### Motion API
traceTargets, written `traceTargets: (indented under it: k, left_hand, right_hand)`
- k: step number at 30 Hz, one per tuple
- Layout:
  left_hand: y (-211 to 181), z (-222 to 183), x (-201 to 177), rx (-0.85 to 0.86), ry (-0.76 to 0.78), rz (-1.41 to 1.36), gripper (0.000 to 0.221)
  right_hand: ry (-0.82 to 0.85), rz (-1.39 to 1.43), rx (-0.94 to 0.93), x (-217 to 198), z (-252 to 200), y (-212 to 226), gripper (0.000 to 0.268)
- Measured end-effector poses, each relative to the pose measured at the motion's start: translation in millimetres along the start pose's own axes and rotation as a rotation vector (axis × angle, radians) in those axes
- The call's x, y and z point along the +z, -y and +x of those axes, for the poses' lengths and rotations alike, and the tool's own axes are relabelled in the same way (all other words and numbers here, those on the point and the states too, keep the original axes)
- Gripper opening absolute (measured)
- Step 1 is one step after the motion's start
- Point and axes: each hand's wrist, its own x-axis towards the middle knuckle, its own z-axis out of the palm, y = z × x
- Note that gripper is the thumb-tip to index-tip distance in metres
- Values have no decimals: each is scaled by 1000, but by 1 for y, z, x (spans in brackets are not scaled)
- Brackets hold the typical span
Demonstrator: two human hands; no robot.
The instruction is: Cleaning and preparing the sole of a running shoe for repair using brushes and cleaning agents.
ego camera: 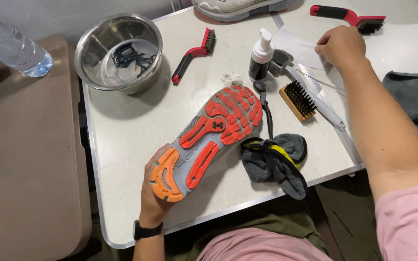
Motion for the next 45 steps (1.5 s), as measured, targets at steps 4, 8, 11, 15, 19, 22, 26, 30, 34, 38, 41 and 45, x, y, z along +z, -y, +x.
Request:
traceTargets:
  k: [4,8,11,15,19,22,26,30,34,38,41,45]
  left_hand:
    - [-4,3,1,-19,-1,40,89]
    - [-2,2,0,-11,-3,46,88]
    - [-3,0,0,-12,11,9,92]
    - [-2,-1,-5,97,8,241,86]
    - [-6,2,-2,119,-3,276,106]
    - [-3,-2,-1,90,-6,163,109]
    - [-3,-3,-3,113,0,177,123]
    - [-5,-8,-2,167,3,247,129]
    - [-17,-14,1,229,-34,367,120]
    - [-21,-25,0,225,-28,549,114]
    - [-24,-32,-1,220,-23,632,116]
    - [-31,-32,-3,223,4,653,125]
  right_hand:
    - [-28,-123,-60,11,16,-14,9]
    - [-132,-135,-180,5,16,-19,17]
    - [-75,-155,-193,-10,5,-12,13]
    - [302,-138,-72,-66,-76,48,34]
    - [389,-309,-38,-46,-93,36,18]
    - [361,-258,-91,-42,-90,25,16]
    - [231,-124,-64,-52,-68,29,13]
    - [91,48,-267,-22,-15,31,28]
    - [86,180,-307,-10,8,58,35]
    - [99,145,-324,10,34,69,22]
    - [107,113,-343,16,36,80,18]
    - [220,55,-267,9,24,99,22]
